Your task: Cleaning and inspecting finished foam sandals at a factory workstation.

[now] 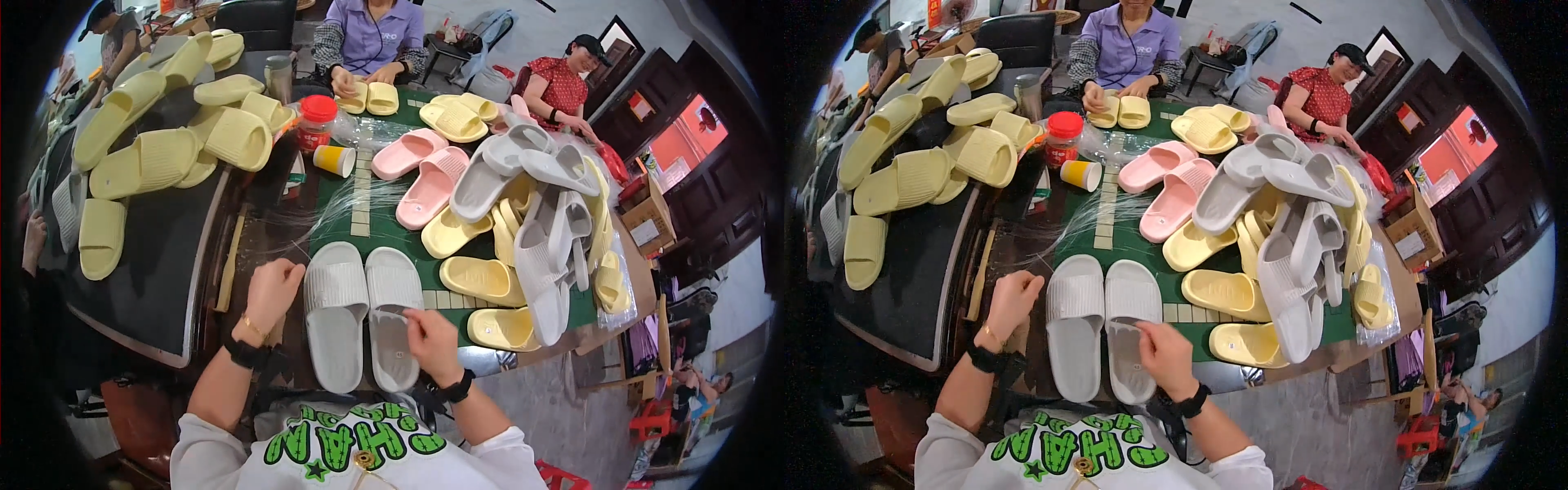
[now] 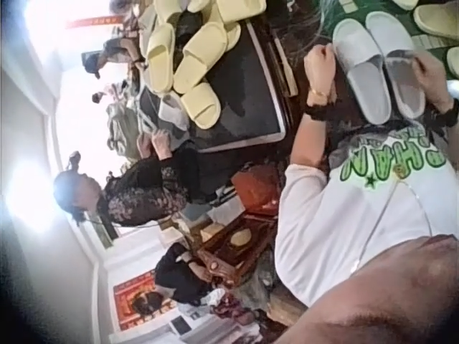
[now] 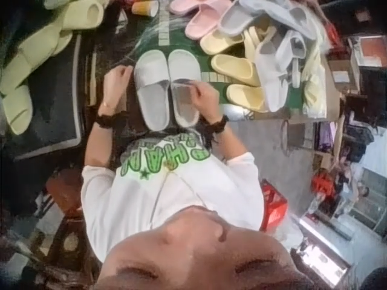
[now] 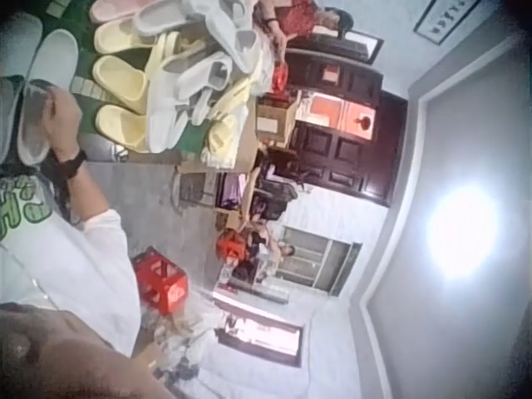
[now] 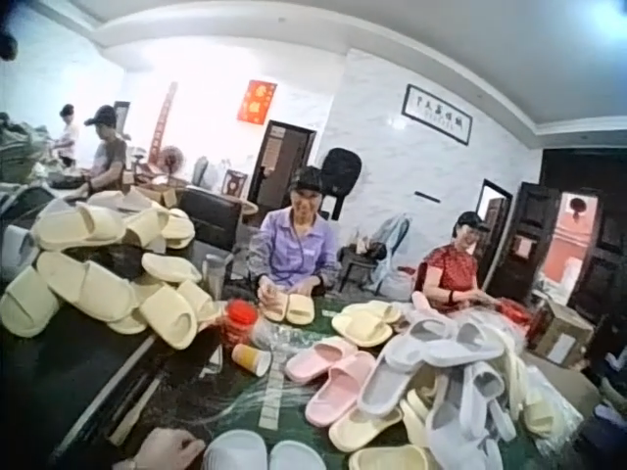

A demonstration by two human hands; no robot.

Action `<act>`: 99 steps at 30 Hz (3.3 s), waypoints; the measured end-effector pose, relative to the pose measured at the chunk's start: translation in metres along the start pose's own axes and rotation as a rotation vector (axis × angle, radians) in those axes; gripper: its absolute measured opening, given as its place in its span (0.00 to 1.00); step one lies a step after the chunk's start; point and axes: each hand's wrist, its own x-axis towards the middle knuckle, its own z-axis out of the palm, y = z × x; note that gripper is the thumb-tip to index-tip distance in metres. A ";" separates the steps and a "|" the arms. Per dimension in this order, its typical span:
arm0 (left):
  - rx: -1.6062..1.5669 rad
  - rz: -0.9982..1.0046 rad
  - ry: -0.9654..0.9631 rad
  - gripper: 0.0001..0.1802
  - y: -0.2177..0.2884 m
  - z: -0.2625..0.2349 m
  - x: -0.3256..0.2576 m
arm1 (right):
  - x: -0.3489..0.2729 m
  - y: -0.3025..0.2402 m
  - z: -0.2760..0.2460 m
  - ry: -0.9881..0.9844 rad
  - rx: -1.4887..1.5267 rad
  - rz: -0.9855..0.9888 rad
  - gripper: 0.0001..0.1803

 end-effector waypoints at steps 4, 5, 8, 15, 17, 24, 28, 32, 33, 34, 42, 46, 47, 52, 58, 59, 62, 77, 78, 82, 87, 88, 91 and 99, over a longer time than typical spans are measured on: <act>0.288 0.007 -0.010 0.20 -0.008 0.020 0.022 | 0.038 0.020 -0.002 0.155 -0.012 0.156 0.07; 0.342 0.025 0.005 0.22 -0.008 0.027 0.027 | 0.048 0.034 0.003 0.093 -0.117 0.256 0.09; 0.415 -0.015 0.021 0.20 -0.016 0.043 0.040 | 0.076 0.063 0.022 -0.064 -0.254 0.458 0.18; 0.364 0.012 -0.126 0.17 -0.032 0.040 0.037 | 0.072 0.068 0.035 -0.098 -0.169 0.489 0.14; 0.381 0.023 -0.126 0.15 -0.024 0.033 0.022 | 0.067 0.067 0.034 -0.115 -0.182 0.475 0.11; 0.408 0.253 0.052 0.06 -0.006 0.045 -0.001 | 0.062 0.051 0.039 0.027 0.130 0.311 0.09; 0.250 0.255 -0.046 0.07 0.013 0.051 -0.002 | 0.072 0.026 0.035 0.045 0.320 0.272 0.07; 0.156 0.181 -0.108 0.08 0.012 0.047 0.001 | 0.070 0.022 0.051 -0.024 0.400 0.267 0.08; 0.159 0.174 -0.105 0.08 0.012 0.050 0.003 | 0.071 0.021 0.050 -0.050 0.364 0.277 0.08; 0.073 0.209 -0.062 0.08 0.011 0.052 0.003 | 0.071 0.018 0.050 -0.076 0.329 0.288 0.08; -0.649 -0.183 -0.056 0.09 -0.003 0.068 0.029 | 0.070 0.023 0.052 -0.045 0.343 0.290 0.09; -0.631 -0.336 -0.162 0.09 -0.018 0.063 0.031 | 0.066 0.022 0.054 -0.046 0.374 0.278 0.09; -0.598 -0.325 -0.163 0.09 -0.021 0.063 0.031 | 0.064 0.022 0.053 -0.045 0.364 0.255 0.10; -0.850 -0.326 -0.092 0.06 -0.011 0.060 0.028 | 0.061 0.025 0.055 -0.065 0.444 0.338 0.10; -0.758 -0.007 -0.165 0.07 0.026 0.066 0.012 | 0.061 0.035 0.059 0.080 0.615 0.316 0.07; -0.715 0.011 -0.201 0.08 0.036 0.070 0.011 | 0.063 0.034 0.055 0.077 0.662 0.320 0.07; -0.629 0.064 -0.227 0.08 0.039 0.080 0.007 | 0.066 0.027 0.050 0.026 0.719 0.341 0.11; -0.465 0.116 -0.234 0.06 0.026 0.091 -0.009 | 0.060 0.018 0.053 -0.065 0.668 0.334 0.07; -0.465 0.114 -0.234 0.06 0.026 0.092 -0.009 | 0.060 0.018 0.053 -0.067 0.668 0.335 0.07; -0.488 0.130 -0.186 0.07 0.024 0.095 -0.008 | 0.061 0.016 0.052 -0.065 0.633 0.338 0.07; -0.454 0.110 -0.221 0.06 0.029 0.091 -0.009 | 0.059 0.019 0.055 -0.066 0.609 0.341 0.08; -0.469 0.122 -0.214 0.06 0.029 0.092 -0.010 | 0.059 0.019 0.055 -0.066 0.610 0.335 0.08; -0.480 0.135 -0.206 0.06 0.028 0.092 -0.011 | 0.059 0.016 0.055 -0.063 0.628 0.326 0.09; -0.494 0.147 -0.203 0.07 0.028 0.094 -0.010 | 0.060 0.016 0.054 -0.099 0.595 0.312 0.10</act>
